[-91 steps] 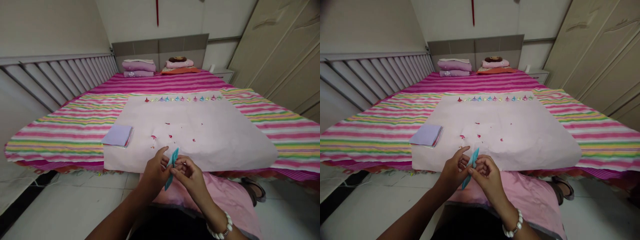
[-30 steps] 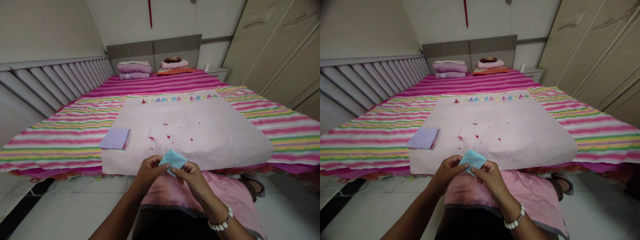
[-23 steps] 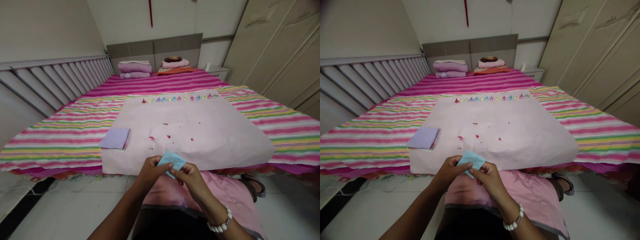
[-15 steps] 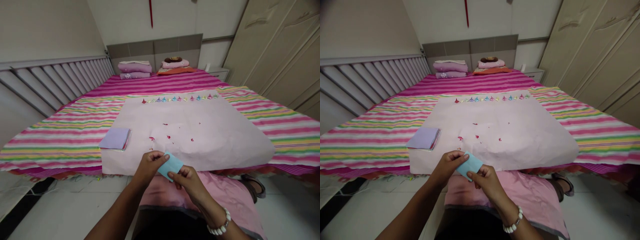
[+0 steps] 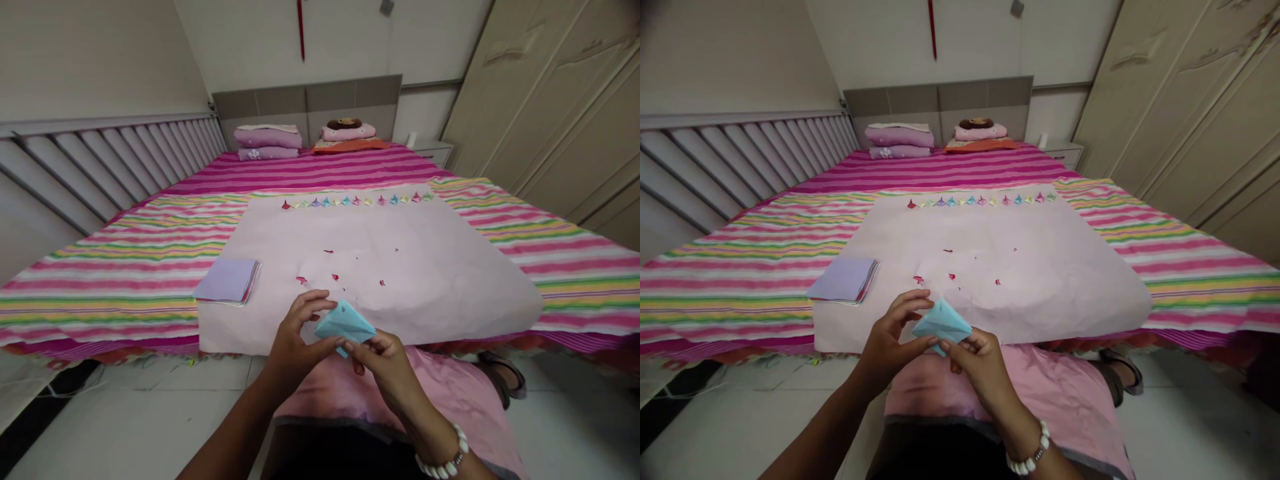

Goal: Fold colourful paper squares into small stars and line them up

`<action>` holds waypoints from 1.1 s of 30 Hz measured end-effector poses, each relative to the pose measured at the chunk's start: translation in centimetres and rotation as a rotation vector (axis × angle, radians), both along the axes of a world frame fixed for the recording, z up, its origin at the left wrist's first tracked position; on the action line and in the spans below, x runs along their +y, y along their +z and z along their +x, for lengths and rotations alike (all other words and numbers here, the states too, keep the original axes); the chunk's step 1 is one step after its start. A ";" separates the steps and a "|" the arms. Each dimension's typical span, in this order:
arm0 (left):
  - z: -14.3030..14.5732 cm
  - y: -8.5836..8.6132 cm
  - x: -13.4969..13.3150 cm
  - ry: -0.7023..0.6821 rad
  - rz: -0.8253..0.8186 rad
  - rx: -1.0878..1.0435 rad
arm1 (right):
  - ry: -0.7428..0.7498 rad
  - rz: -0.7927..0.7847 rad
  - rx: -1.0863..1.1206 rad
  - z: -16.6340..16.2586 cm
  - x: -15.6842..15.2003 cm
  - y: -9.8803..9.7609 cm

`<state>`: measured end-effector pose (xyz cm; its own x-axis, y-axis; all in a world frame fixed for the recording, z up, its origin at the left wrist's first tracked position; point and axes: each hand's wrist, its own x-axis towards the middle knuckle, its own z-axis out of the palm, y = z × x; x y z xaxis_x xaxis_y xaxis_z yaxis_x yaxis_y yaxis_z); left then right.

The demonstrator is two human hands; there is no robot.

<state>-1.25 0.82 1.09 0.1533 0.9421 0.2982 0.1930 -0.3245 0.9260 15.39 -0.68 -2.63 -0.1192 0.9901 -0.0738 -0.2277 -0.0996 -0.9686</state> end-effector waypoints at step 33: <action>0.1 0.0 -0.8 -0.247 -0.081 -0.079 | 0.067 -0.004 0.069 -0.1 -0.4 0.8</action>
<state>-1.15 0.07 1.07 0.3604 0.9005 0.2433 0.0430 -0.2766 0.9600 15.24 -1.09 -1.80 -0.1900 0.9795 -0.0673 -0.2863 -0.1208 -0.9505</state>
